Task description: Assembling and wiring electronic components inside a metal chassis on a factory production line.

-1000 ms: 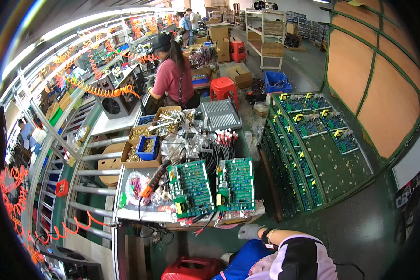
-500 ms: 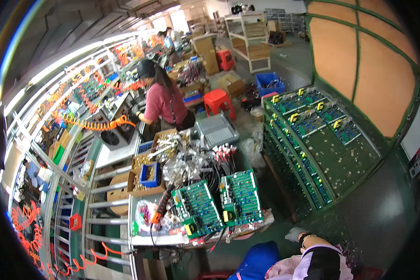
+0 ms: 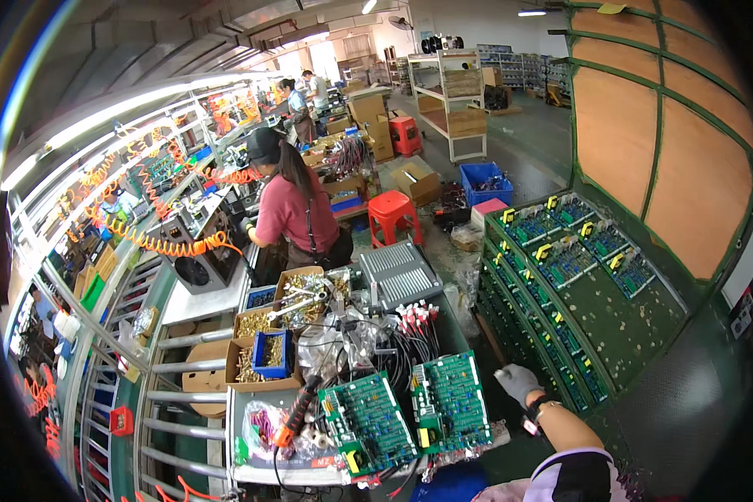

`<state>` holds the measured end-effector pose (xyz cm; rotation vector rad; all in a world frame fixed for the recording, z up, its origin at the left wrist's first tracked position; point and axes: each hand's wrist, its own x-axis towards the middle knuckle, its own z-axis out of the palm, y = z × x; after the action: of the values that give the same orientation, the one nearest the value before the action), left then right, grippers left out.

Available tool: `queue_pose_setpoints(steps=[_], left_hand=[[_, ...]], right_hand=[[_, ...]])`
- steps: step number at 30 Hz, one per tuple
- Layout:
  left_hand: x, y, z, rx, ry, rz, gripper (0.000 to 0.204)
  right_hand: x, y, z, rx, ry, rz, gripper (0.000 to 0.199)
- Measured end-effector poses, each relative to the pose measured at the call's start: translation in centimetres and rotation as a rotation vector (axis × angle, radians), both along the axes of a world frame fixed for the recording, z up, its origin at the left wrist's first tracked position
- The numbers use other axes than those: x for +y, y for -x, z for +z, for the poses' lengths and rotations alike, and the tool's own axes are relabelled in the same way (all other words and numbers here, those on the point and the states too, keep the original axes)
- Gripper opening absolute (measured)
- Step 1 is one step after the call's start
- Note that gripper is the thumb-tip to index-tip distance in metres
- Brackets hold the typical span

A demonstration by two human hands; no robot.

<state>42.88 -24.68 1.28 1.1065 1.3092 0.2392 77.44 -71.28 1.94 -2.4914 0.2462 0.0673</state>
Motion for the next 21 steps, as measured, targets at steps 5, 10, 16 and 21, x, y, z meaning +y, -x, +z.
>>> queue_pose_setpoints(steps=[5,10,16,21], left_hand=[[2.2,-4.7,-0.6,0.048,0.082,0.0,0.045],[4.1,-5.8,-2.1,0.126,0.179,0.017,0.046],[5.1,-7.2,-5.7,0.006,0.253,-0.102,0.045],[2.9,-10.7,-0.8,0.007,0.335,-0.027,0.035]], right_hand=[[4.1,-7.0,-3.4,0.243,0.0,0.009,0.051],[7.5,-5.3,-1.7,0.371,-0.332,-0.272,0.088],[8.4,-4.3,-5.0,0.321,-0.362,-0.433,0.086],[8.2,-3.5,-4.8,0.291,-0.244,-0.461,0.082]])
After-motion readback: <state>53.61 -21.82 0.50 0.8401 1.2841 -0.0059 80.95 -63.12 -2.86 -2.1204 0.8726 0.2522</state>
